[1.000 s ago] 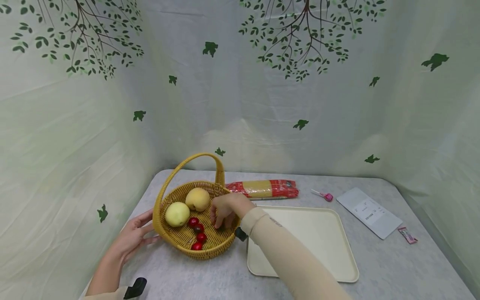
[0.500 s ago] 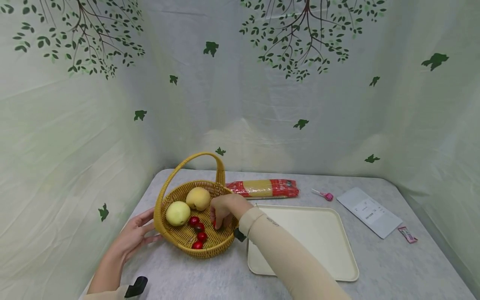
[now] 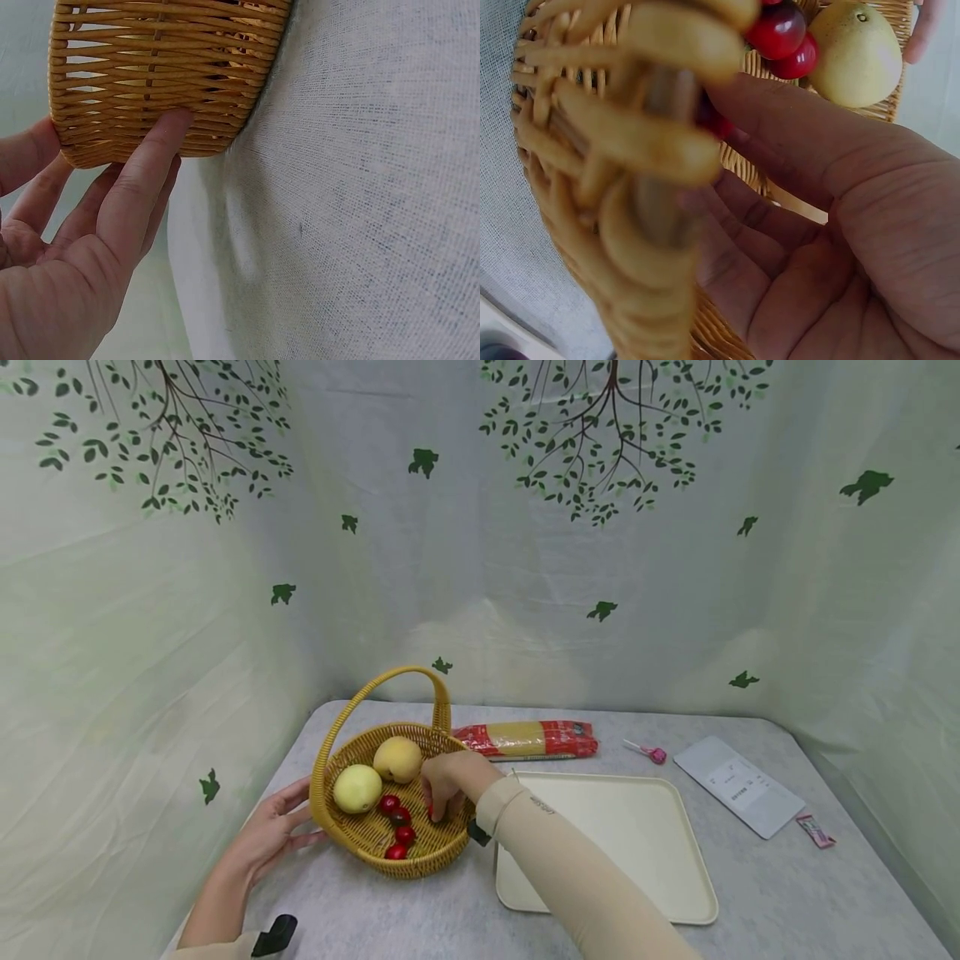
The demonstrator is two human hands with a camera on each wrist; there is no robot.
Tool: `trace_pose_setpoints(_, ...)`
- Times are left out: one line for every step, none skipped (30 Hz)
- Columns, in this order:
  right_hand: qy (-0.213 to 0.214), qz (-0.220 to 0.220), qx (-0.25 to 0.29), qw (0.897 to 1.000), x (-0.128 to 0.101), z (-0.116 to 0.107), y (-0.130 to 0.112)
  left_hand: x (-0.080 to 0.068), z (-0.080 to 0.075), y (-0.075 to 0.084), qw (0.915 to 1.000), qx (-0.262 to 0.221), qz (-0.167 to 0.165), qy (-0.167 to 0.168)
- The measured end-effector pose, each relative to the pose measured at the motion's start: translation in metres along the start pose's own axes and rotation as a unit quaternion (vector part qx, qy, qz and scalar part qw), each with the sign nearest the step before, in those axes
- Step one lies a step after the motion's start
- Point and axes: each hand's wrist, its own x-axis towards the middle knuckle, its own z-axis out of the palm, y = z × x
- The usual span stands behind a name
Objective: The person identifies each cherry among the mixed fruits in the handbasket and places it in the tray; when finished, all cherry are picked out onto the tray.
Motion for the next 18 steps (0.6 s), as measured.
trace_pose_setpoints(0.001,-0.001,0.0,1.0,0.0,0.0,0.0,0.0,0.0,0.0,1.0,-0.001,0.0,0.0)
trace_pose_setpoints(0.001,-0.002,0.0,1.0,-0.001,0.0,-0.001,0.0,0.0,0.0,1.0,0.0,-0.001,0.0)
trace_pose_setpoints(0.001,-0.003,0.001,1.0,-0.001,0.0,-0.001,0.0,0.0,0.0,1.0,0.0,-0.002,0.0)
trace_pose_setpoints(0.001,-0.005,0.004,1.0,-0.002,-0.001,-0.001,0.0,0.0,0.0,1.0,0.001,-0.003,0.0)
trace_pose_setpoints(0.0,-0.008,0.01,1.0,-0.003,-0.001,0.0,0.0,0.0,0.0,1.0,0.002,-0.004,0.0)
trace_pose_setpoints(0.0,-0.011,0.013,1.0,-0.003,-0.001,0.0,0.001,0.0,0.0,1.0,0.004,-0.006,-0.001)
trace_pose_setpoints(-0.001,-0.013,0.017,1.0,-0.004,-0.002,0.0,0.001,0.0,0.0,1.0,0.006,-0.007,-0.002)
trace_pose_setpoints(-0.001,-0.014,0.019,1.0,-0.005,-0.002,0.001,0.001,0.0,0.0,0.9999,0.008,-0.008,-0.002)
trace_pose_setpoints(-0.001,-0.016,0.02,1.0,-0.006,-0.002,0.001,0.001,0.0,0.0,0.9999,0.009,-0.009,-0.002)
trace_pose_setpoints(0.0,-0.017,0.02,1.0,-0.008,-0.003,0.002,0.001,0.0,0.0,0.9999,0.011,-0.01,-0.002)
trace_pose_setpoints(0.001,-0.018,0.017,1.0,-0.009,-0.003,0.003,0.002,0.0,0.0,0.9999,0.012,-0.011,-0.001)
trace_pose_setpoints(0.002,-0.02,0.014,1.0,-0.01,-0.004,0.004,0.002,0.0,0.0,0.9998,0.012,-0.012,-0.001)
trace_pose_setpoints(0.005,-0.022,0.01,1.0,-0.012,-0.005,0.005,0.002,0.0,0.0,0.9998,0.013,-0.013,0.0)
trace_pose_setpoints(0.009,-0.025,0.004,1.0,-0.013,-0.006,0.005,0.002,0.0,0.0,0.9998,0.013,-0.014,0.001)
trace_pose_setpoints(0.011,-0.029,0.0,1.0,-0.015,-0.006,0.006,0.002,0.0,0.0,0.9998,0.013,-0.015,0.002)
trace_pose_setpoints(0.016,-0.031,-0.011,0.999,-0.016,-0.007,0.006,0.001,0.0,0.0,0.9998,0.013,-0.015,0.004)
trace_pose_setpoints(0.02,-0.036,-0.022,0.999,-0.018,-0.008,0.007,0.001,0.0,-0.001,0.9998,0.013,-0.016,0.004)
trace_pose_setpoints(0.025,-0.039,-0.032,0.998,-0.019,-0.009,0.008,0.001,0.0,-0.001,0.9998,0.012,-0.016,0.005)
